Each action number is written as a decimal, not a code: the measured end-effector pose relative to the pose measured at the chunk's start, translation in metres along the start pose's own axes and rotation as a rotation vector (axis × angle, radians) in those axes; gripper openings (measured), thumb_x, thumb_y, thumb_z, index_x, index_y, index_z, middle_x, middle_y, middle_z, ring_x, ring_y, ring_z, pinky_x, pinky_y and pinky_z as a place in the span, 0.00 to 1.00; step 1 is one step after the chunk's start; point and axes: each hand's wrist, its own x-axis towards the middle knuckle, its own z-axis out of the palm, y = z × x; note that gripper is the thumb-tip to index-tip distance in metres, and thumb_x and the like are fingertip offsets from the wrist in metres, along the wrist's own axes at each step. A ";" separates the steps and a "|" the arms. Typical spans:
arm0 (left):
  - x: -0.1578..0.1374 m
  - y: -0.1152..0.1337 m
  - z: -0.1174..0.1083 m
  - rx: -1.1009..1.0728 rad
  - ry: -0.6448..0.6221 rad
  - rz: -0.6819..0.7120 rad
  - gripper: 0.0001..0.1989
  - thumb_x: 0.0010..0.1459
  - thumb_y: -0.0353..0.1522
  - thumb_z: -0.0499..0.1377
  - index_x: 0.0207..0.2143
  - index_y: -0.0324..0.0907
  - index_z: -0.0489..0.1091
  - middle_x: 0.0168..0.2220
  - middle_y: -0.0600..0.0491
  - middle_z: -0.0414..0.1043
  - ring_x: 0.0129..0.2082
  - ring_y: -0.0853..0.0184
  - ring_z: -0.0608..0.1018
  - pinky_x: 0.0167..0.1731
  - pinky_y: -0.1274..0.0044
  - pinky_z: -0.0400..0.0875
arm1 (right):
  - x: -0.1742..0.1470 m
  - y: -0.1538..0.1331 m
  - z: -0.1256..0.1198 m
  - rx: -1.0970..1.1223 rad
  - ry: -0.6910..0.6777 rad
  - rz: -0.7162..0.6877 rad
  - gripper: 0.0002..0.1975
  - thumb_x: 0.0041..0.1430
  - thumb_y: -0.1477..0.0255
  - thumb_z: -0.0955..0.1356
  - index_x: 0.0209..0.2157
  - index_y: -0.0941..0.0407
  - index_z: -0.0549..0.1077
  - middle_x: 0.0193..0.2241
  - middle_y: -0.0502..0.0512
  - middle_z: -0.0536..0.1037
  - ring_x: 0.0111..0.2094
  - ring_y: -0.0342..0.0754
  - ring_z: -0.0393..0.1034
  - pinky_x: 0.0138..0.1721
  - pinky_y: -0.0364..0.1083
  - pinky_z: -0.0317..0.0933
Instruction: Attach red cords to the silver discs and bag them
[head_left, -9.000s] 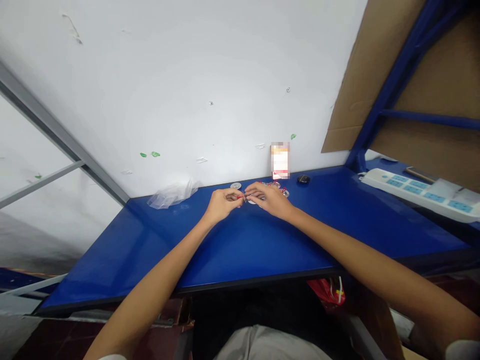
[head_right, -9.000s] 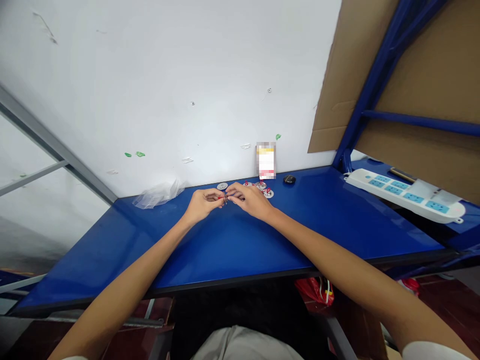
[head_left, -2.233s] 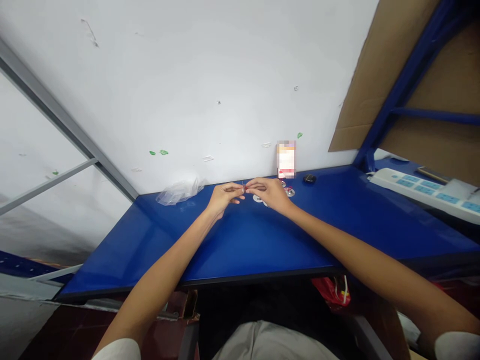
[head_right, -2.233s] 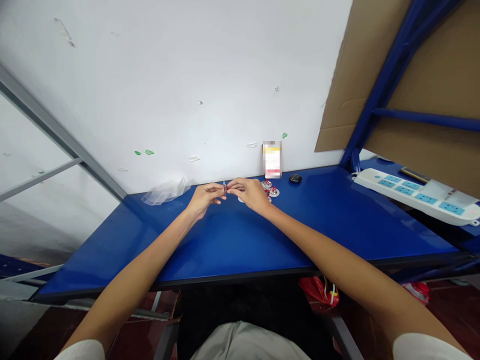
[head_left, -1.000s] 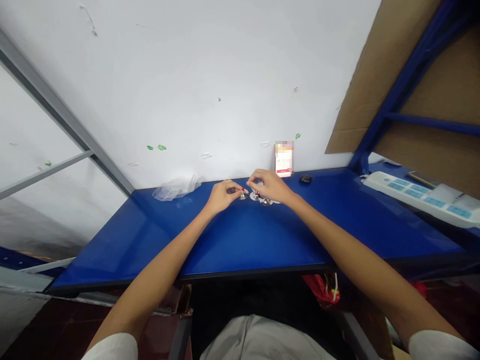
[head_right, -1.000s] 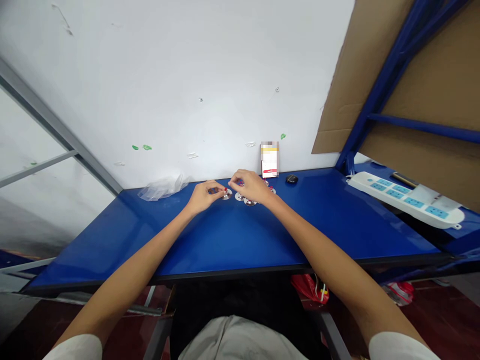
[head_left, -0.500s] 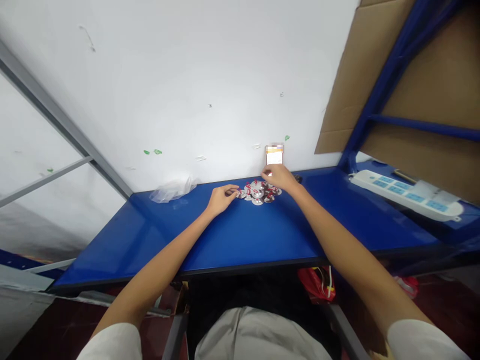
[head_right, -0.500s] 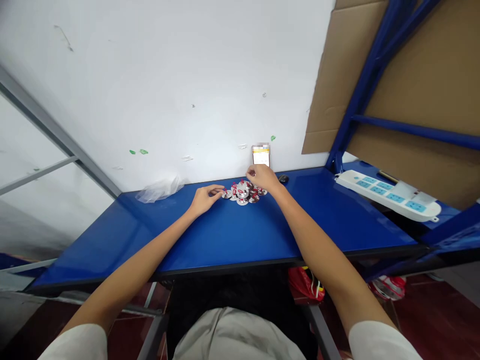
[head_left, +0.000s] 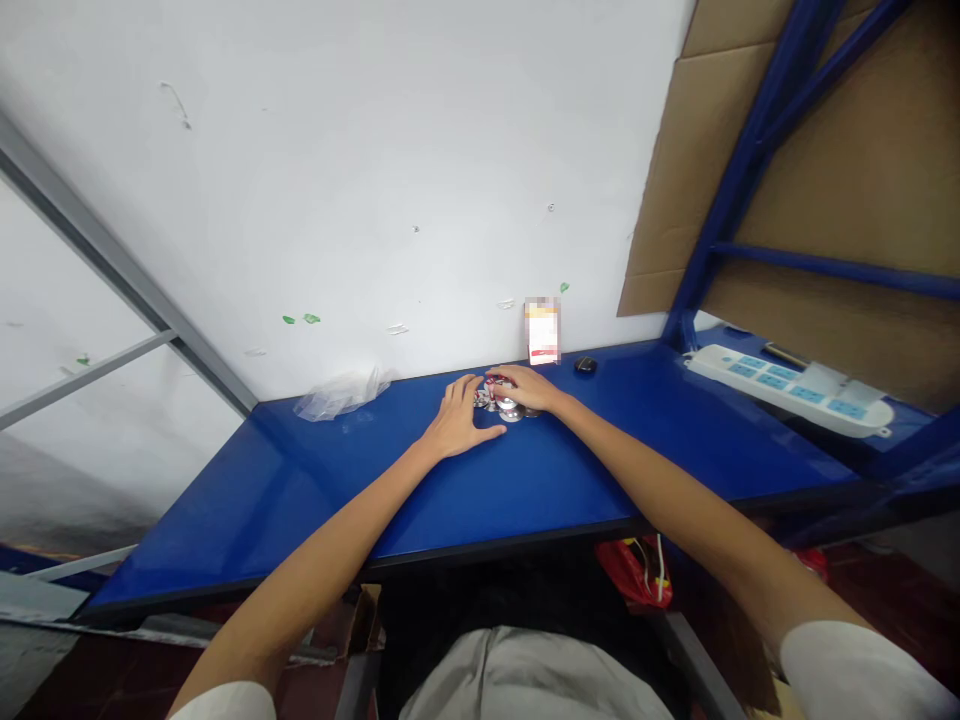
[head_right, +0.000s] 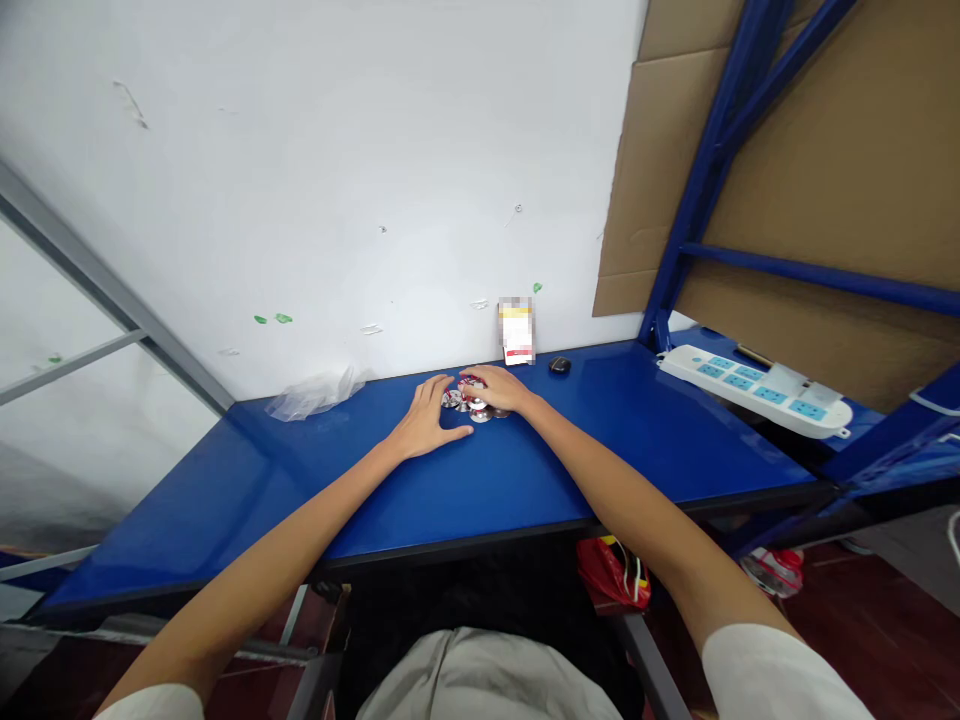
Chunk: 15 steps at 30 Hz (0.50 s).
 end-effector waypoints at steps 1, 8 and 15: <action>0.000 -0.001 0.002 -0.012 -0.011 -0.011 0.53 0.56 0.57 0.70 0.75 0.48 0.52 0.74 0.38 0.53 0.74 0.40 0.58 0.71 0.48 0.57 | 0.001 -0.005 0.003 -0.046 0.000 -0.010 0.25 0.70 0.58 0.70 0.64 0.51 0.77 0.64 0.59 0.78 0.65 0.60 0.72 0.67 0.57 0.61; 0.004 -0.015 0.007 -0.134 -0.054 -0.117 0.57 0.54 0.58 0.71 0.76 0.45 0.51 0.72 0.35 0.55 0.74 0.38 0.58 0.72 0.48 0.56 | 0.023 -0.033 0.034 -0.134 -0.008 -0.052 0.17 0.71 0.64 0.69 0.56 0.52 0.81 0.58 0.61 0.81 0.60 0.60 0.75 0.65 0.57 0.63; 0.003 -0.025 -0.016 -0.187 -0.080 -0.045 0.48 0.62 0.54 0.66 0.75 0.44 0.53 0.73 0.36 0.57 0.74 0.46 0.63 0.72 0.56 0.59 | 0.020 -0.033 0.021 0.021 0.101 -0.060 0.22 0.73 0.58 0.68 0.60 0.54 0.78 0.62 0.62 0.79 0.63 0.58 0.72 0.68 0.56 0.60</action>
